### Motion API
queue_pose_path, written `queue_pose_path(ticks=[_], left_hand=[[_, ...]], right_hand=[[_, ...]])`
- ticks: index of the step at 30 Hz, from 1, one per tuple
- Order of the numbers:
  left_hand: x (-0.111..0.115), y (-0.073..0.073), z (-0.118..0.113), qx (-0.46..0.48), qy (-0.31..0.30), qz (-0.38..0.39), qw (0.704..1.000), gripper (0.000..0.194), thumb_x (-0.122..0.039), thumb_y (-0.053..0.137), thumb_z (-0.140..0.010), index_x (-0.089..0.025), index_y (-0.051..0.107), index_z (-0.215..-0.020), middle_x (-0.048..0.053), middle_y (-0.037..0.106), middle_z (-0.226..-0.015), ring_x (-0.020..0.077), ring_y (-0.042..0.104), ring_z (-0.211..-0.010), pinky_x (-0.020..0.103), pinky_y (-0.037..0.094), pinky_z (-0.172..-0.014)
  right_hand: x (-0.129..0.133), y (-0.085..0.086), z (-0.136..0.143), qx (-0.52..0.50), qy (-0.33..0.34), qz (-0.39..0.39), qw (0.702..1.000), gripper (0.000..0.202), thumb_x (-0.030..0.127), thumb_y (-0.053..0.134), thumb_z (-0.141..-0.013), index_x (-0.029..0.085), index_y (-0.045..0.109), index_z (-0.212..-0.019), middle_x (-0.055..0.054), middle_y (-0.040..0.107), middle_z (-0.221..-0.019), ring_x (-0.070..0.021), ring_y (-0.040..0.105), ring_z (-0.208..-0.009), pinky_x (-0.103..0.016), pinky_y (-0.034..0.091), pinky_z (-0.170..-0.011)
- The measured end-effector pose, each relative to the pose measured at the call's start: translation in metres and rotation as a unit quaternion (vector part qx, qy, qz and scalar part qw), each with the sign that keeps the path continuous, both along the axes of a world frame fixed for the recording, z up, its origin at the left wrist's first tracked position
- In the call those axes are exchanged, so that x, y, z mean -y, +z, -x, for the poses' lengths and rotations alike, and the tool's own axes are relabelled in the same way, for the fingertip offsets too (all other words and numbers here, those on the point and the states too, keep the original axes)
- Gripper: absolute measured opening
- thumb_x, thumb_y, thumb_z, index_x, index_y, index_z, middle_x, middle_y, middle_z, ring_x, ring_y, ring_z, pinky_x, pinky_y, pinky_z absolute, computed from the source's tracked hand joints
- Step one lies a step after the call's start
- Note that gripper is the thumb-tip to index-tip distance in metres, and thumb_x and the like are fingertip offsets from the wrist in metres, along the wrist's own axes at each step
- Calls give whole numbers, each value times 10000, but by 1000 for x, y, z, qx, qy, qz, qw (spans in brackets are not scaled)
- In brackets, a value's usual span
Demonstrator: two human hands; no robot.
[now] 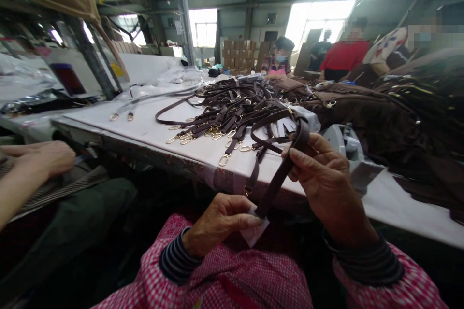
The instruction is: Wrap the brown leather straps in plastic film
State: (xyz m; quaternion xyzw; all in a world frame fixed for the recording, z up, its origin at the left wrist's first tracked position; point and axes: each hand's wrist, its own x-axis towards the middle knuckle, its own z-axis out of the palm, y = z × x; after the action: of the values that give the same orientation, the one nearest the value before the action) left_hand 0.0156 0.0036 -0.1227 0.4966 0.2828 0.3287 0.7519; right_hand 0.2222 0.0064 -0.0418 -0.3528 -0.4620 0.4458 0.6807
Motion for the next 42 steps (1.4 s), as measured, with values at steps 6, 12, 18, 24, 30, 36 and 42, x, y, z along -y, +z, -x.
queue_pose_path(ticks=[6, 12, 18, 24, 30, 36, 42], left_hand=[[0, 8, -1, -28, 17, -77, 997, 201, -283, 897, -725, -118, 814, -806, 43, 719, -780, 152, 620, -742, 273, 477, -746], [-9, 21, -5, -16, 38, -64, 997, 258, -341, 883, -742, -109, 801, -817, 53, 728, -716, 138, 616, -624, 269, 494, -658], [-14, 39, -12, -8, 41, -55, 998, 276, -343, 893, -720, -90, 807, -791, 75, 749, -700, 122, 612, -548, 222, 468, -540], [-16, 49, -18, -20, 66, -58, 996, 272, -341, 890, -729, -89, 806, -784, 65, 743, -698, 106, 592, -557, 208, 448, -552], [-13, 50, -15, -18, 48, -70, 996, 261, -311, 877, -753, -101, 812, -893, 65, 758, -801, 119, 625, -668, 223, 483, -652], [1, 31, -11, 5, -38, -29, 999, 734, -123, 940, -609, -264, 666, -1275, 22, 728, -1004, 159, 686, -804, 239, 535, -676], [6, 15, -18, 28, -21, -67, 997, 566, -172, 843, -775, -240, 615, -1288, -49, 624, -764, 74, 550, -592, 178, 478, -550]], right_hand=[[-4, 0, -3, -17, -29, -21, 999, 204, 191, 835, -774, 222, 740, -952, 11, 667, -836, -104, 537, -647, -196, 411, -498], [-3, 16, -3, -22, -23, -49, 998, 190, 190, 818, -805, 222, 736, -973, 3, 677, -870, -107, 542, -671, -193, 417, -505], [1, 18, 5, 2, 11, -62, 998, 192, 210, 815, -835, 231, 716, -998, 19, 640, -828, -99, 501, -648, -191, 415, -515], [7, -4, 11, 44, 34, -20, 998, 207, 263, 816, -858, 227, 685, -1014, 35, 627, -826, -90, 493, -646, -188, 437, -544], [14, -19, 9, 22, 38, 4, 999, 265, 262, 842, -843, 242, 695, -1063, 41, 651, -850, -79, 522, -669, -173, 432, -560], [15, -31, 5, -2, 38, 21, 999, 287, 264, 834, -850, 254, 689, -1098, 34, 668, -895, -88, 545, -681, -191, 442, -569], [19, -39, 2, 23, 49, 47, 997, 300, 264, 867, -814, 243, 701, -1063, 29, 691, -888, -101, 573, -701, -196, 471, -598]])
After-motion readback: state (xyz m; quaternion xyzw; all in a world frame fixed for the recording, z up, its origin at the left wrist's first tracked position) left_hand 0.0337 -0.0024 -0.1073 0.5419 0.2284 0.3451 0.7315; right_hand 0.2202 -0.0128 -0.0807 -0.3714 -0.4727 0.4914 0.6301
